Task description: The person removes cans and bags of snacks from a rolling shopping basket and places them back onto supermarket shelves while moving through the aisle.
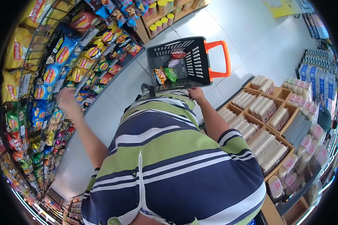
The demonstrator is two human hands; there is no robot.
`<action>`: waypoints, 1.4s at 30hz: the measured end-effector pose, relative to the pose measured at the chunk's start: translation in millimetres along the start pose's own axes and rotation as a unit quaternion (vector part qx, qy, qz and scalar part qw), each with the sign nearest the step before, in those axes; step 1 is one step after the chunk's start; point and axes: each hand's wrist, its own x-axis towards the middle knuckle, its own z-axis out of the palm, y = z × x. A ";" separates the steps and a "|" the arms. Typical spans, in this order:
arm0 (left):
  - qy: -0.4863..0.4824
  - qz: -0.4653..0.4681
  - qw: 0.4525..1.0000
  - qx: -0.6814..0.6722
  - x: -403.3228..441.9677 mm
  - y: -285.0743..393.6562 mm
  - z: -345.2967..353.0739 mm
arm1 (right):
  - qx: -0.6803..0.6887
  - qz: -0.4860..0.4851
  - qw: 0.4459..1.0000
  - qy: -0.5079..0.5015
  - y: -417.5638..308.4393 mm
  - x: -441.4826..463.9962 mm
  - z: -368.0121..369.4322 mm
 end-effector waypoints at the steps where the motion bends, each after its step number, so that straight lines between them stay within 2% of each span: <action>1: -0.113 -0.020 0.993 -0.041 -52.2 -6.4 40.3 | 0.030 0.046 0.998 0.007 2.0 -3.8 -10.8; 2: -0.222 -0.049 0.971 -0.075 -104.2 -12.3 79.9 | 0.016 0.064 0.998 0.012 6.6 -4.6 -21.2; 3: -0.311 -0.047 0.949 -0.031 -141.9 4.9 88.9 | 0.003 0.081 0.997 0.016 12.5 -3.8 -30.2; 4: -0.364 -0.056 0.924 -0.103 -185.9 -18.4 111.9 | -0.009 0.100 0.995 0.020 16.1 -3.2 -37.5; 6: -0.413 -0.167 0.885 -0.137 -245.8 -36.7 122.6 | -0.021 0.105 0.994 0.025 21.5 -0.8 -47.6; 9: -0.354 -0.336 0.848 -0.207 -301.1 -88.9 117.2 | -0.025 0.105 0.994 0.023 25.8 14.5 -55.4; 10: -0.323 -0.488 0.778 -0.230 -309.7 -95.0 109.4 | -0.029 0.090 0.995 0.017 21.6 16.8 -53.9; 12: -0.330 -0.563 0.740 -0.166 -320.3 -116.2 101.0 | -0.036 0.060 0.998 0.003 8.4 19.6 -48.1; 14: -0.344 -0.584 0.725 -0.124 -316.6 -111.8 87.1 | -0.073 0.025 0.997 -0.008 -4.6 28.6 -43.2; 19: -0.346 -0.564 0.739 -0.126 -289.7 -58.2 73.6 | -0.149 -0.081 0.986 0.003 -9.4 73.0 -28.7; 21: -0.359 -0.552 0.740 -0.137 -284.0 -22.1 83.2 | -0.123 -0.040 0.991 -0.030 -19.2 74.3 -29.7; 24: -0.436 -0.469 0.755 -0.145 -295.2 9.0 105.7 | -0.102 0.001 0.993 -0.057 -9.7 100.3 -27.7; 25: -0.461 -0.394 0.777 -0.167 -301.4 20.2 110.9 | -0.099 0.012 0.993 -0.066 1.7 113.2 -26.9; 29: -0.517 -0.324 0.780 -0.136 -294.0 101.6 111.5 | -0.192 0.019 0.978 -0.079 12.3 127.2 -30.2; 32: -0.508 -0.366 0.756 -0.191 -315.0 105.5 123.8 | -0.283 -0.013 0.957 -0.067 28.6 147.5 -26.7; 33: -0.511 -0.394 0.743 -0.179 -315.4 109.7 127.0 | -0.298 -0.001 0.951 -0.083 19.7 144.6 -29.1; 36: -0.522 -0.393 0.746 -0.133 -329.6 105.4 140.5 | -0.366 -0.035 0.926 -0.085 -4.6 147.3 -23.2; 40: -0.553 -0.391 0.730 -0.087 -371.0 87.6 184.5 | -0.318 -0.107 0.941 -0.052 -15.3 185.6 -6.1; 42: -0.570 -0.415 0.704 -0.081 -377.2 100.8 194.4 | -0.287 -0.074 0.954 -0.054 -23.9 207.8 -6.4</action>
